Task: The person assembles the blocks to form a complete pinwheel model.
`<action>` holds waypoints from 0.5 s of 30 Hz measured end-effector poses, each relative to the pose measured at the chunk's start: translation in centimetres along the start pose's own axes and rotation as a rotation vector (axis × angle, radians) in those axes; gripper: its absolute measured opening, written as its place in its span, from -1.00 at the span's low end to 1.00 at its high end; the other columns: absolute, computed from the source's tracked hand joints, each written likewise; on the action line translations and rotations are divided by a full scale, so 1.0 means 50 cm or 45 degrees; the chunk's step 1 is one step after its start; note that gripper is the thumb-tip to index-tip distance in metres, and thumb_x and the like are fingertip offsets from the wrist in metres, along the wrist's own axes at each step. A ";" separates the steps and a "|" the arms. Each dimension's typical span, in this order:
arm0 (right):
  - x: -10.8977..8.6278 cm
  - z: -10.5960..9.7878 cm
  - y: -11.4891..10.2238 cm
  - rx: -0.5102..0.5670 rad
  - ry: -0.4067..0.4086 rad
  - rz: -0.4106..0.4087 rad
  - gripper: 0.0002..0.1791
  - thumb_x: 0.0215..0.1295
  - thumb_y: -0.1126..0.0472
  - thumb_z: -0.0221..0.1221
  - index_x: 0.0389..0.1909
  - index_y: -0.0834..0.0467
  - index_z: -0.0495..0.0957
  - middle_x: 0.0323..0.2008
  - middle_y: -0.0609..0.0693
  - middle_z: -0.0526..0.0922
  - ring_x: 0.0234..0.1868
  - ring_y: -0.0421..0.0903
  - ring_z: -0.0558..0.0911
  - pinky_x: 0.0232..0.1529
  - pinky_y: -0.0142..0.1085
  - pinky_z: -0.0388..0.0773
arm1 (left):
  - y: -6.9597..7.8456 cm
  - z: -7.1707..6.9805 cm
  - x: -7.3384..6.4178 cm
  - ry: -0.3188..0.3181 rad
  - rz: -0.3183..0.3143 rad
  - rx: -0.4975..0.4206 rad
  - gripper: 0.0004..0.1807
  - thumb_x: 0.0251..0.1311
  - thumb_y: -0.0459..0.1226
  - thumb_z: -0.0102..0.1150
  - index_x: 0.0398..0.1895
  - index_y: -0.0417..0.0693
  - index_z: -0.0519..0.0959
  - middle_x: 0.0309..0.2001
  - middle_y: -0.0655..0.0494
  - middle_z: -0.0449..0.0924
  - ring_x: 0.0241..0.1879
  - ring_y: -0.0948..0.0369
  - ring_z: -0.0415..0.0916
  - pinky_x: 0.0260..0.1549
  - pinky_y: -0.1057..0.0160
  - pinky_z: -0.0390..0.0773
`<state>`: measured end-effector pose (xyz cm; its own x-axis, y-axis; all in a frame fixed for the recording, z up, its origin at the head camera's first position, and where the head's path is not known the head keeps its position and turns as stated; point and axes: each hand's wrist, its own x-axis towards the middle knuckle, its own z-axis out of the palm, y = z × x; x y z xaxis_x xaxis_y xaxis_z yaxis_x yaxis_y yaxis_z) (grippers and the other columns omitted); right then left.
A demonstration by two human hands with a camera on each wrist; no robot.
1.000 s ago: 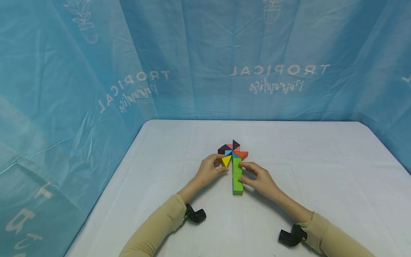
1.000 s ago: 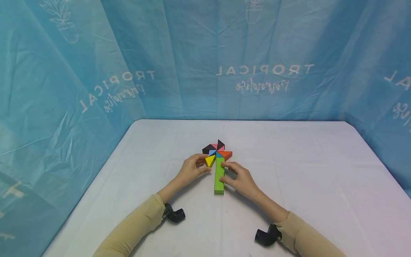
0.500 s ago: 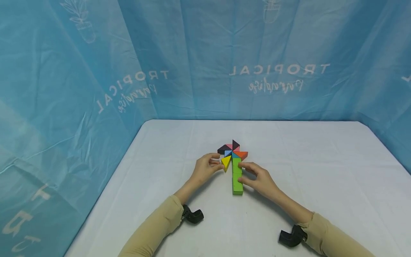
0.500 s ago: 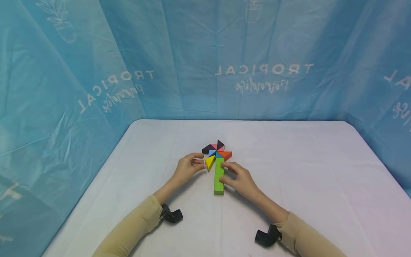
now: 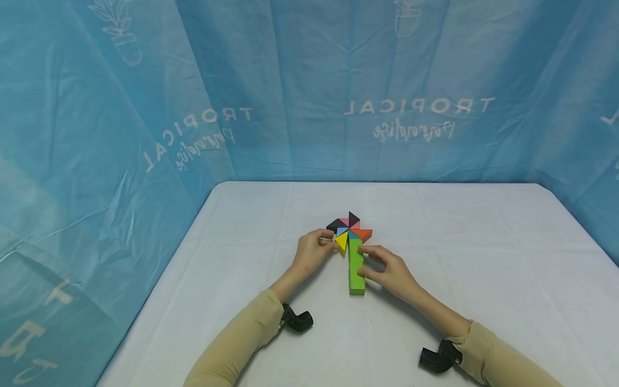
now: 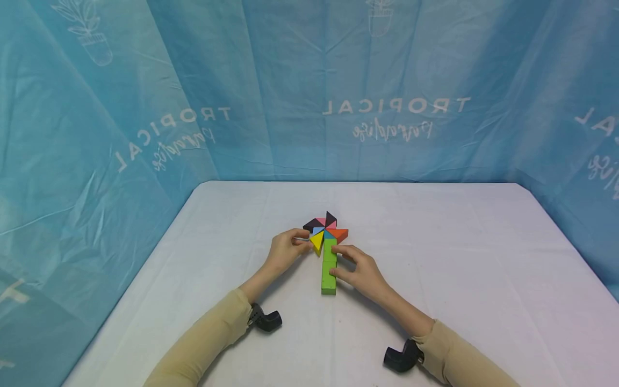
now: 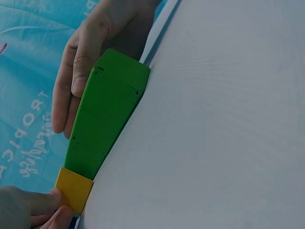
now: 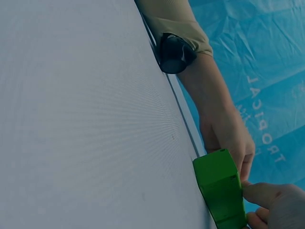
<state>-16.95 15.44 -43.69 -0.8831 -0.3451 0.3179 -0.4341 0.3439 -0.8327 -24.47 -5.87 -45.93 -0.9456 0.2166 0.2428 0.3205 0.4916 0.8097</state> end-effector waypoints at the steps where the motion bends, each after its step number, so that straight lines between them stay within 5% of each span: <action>1: 0.000 0.000 -0.001 0.001 -0.001 -0.002 -0.48 0.11 0.40 0.31 0.12 0.38 0.44 0.06 0.26 0.51 0.15 0.20 0.45 0.14 -0.01 0.38 | 0.000 0.001 0.001 0.005 -0.003 0.013 -0.71 0.09 -0.33 0.34 -0.11 -0.26 0.61 -0.16 -0.04 0.65 -0.27 0.17 0.64 -0.29 0.36 0.61; 15: 0.004 -0.001 -0.005 0.001 -0.018 0.016 -0.47 0.12 0.39 0.31 0.13 0.38 0.43 0.07 0.26 0.50 0.17 0.18 0.44 0.17 -0.03 0.37 | -0.005 0.013 0.013 0.043 0.033 0.103 -0.76 0.08 -0.31 0.35 -0.17 -0.23 0.67 -0.29 0.04 0.69 -0.40 0.27 0.60 -0.41 0.40 0.57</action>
<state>-17.01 15.32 -43.38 -0.8859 -0.3529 0.3009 -0.4228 0.3477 -0.8369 -25.15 -5.32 -46.33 -0.9379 0.2022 0.2820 0.3470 0.5528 0.7576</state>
